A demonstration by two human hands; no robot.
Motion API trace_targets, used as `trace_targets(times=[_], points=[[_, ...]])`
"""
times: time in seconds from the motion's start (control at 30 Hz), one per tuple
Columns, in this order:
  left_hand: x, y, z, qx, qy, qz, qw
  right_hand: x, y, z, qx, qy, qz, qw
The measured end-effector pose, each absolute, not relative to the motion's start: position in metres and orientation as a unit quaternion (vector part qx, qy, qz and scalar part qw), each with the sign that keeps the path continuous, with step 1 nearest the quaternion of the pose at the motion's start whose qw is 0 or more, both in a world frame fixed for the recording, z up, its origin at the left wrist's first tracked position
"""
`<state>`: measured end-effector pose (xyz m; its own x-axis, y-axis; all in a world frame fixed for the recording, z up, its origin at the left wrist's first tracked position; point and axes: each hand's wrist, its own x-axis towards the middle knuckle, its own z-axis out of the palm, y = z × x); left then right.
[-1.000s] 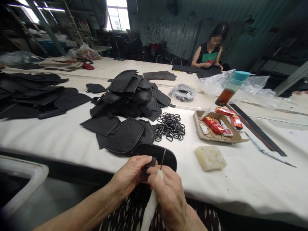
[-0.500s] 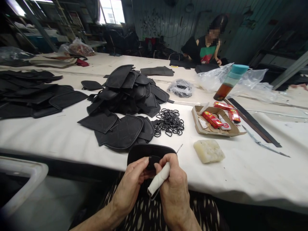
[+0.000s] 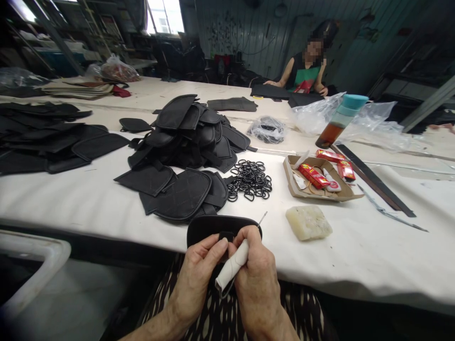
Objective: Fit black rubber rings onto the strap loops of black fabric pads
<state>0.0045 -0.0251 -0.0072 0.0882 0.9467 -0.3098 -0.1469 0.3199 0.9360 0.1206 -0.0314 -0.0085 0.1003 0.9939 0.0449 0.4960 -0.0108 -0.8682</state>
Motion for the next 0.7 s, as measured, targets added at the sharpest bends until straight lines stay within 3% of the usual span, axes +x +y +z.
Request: trace_targets(times=[0.7], points=[[0.008,-0.026,-0.007,0.356,0.528,0.435,0.636,0.119,-0.029,0.005,-0.622,-0.615,0.319,0.365]])
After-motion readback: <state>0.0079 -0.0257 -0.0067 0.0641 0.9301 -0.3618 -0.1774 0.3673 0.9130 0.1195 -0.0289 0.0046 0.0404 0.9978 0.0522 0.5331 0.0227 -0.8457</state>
